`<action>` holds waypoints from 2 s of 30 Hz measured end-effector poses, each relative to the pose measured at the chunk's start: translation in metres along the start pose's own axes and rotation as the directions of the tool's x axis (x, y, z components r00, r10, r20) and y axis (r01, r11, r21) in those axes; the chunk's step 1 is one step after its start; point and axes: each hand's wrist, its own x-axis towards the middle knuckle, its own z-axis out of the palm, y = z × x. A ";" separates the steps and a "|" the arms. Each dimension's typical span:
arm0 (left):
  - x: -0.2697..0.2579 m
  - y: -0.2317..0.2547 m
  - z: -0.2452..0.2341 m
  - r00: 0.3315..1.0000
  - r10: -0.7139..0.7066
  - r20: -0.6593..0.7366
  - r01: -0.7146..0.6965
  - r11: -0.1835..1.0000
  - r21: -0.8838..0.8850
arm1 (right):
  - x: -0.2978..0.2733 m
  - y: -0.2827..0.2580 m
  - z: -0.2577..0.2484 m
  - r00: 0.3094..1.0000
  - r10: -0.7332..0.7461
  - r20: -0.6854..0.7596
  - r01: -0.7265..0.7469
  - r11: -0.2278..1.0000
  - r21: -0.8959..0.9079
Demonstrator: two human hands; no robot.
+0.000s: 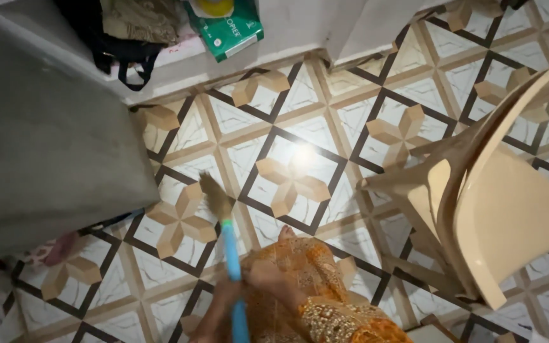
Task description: Sweeping the floor of a room with a broom.
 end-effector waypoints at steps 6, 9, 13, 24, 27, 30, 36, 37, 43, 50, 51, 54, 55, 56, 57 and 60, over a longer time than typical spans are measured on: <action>-0.159 0.167 -0.040 0.988 0.147 0.051 -0.115 0.911 -0.395 | -0.072 0.033 -0.039 0.972 0.232 0.043 -0.222 0.961 -0.164; -0.160 0.185 -0.046 0.858 0.504 0.102 -0.301 0.653 -0.695 | -0.064 0.069 -0.048 0.870 0.492 0.027 -0.478 0.830 0.288; -0.107 0.188 -0.023 0.937 0.277 0.214 -0.072 0.752 -0.655 | -0.049 0.055 -0.062 0.853 0.489 -0.180 -0.447 0.864 0.229; -0.101 -0.005 0.000 0.916 0.165 0.366 0.192 0.622 -0.759 | -0.055 0.001 0.057 0.990 -0.118 -0.078 0.117 0.993 -0.016; -0.093 -0.009 0.018 0.924 0.036 0.382 0.255 0.687 -0.681 | -0.092 -0.030 0.046 0.992 0.046 0.116 -0.052 0.997 0.052; -0.079 0.027 0.052 0.929 0.077 0.361 0.162 0.794 -0.586 | -0.120 -0.030 0.023 0.925 0.332 0.182 -0.370 0.894 0.252; -0.101 0.147 0.062 0.936 0.152 0.319 -0.010 0.914 -0.405 | -0.092 0.116 0.050 0.904 0.424 0.052 -0.237 0.395 0.887; -0.120 0.171 0.040 0.944 0.179 0.275 -0.040 0.894 -0.446 | -0.087 0.123 0.042 0.886 0.464 -0.012 -0.219 0.442 0.870; -0.133 0.143 0.011 0.958 0.252 0.140 -0.117 0.785 -0.608 | -0.095 0.051 0.001 0.914 0.404 0.031 -0.279 0.572 0.771; -0.112 0.062 0.021 0.997 -0.074 0.015 0.063 0.695 -0.716 | -0.012 0.112 0.109 0.681 -0.609 -0.407 0.510 0.793 -0.335; -0.090 0.054 0.041 0.997 -0.073 0.016 0.063 0.692 -0.719 | -0.028 0.096 0.082 0.682 -0.610 -0.404 0.509 0.792 -0.337; -0.053 0.051 0.083 0.992 -0.011 0.126 0.111 0.548 -0.829 | -0.065 0.063 0.018 0.993 0.075 -0.093 -0.046 0.958 0.283; -0.059 0.071 0.090 0.993 -0.001 0.115 0.094 0.586 -0.805 | -0.072 0.067 0.004 0.970 0.240 -0.025 -0.217 0.912 0.347; -0.064 0.093 0.098 0.994 0.008 0.107 0.079 0.622 -0.779 | -0.079 0.072 -0.012 0.917 0.396 0.057 -0.385 0.834 0.395; -0.070 0.111 0.096 0.994 0.007 0.108 0.080 0.621 -0.780 | -0.078 0.098 -0.010 0.916 0.396 0.058 -0.386 0.834 0.394; -0.067 0.155 0.108 0.983 0.176 -0.056 -0.185 0.938 -0.294 | -0.083 0.160 -0.017 0.891 0.451 0.058 -0.411 0.742 0.529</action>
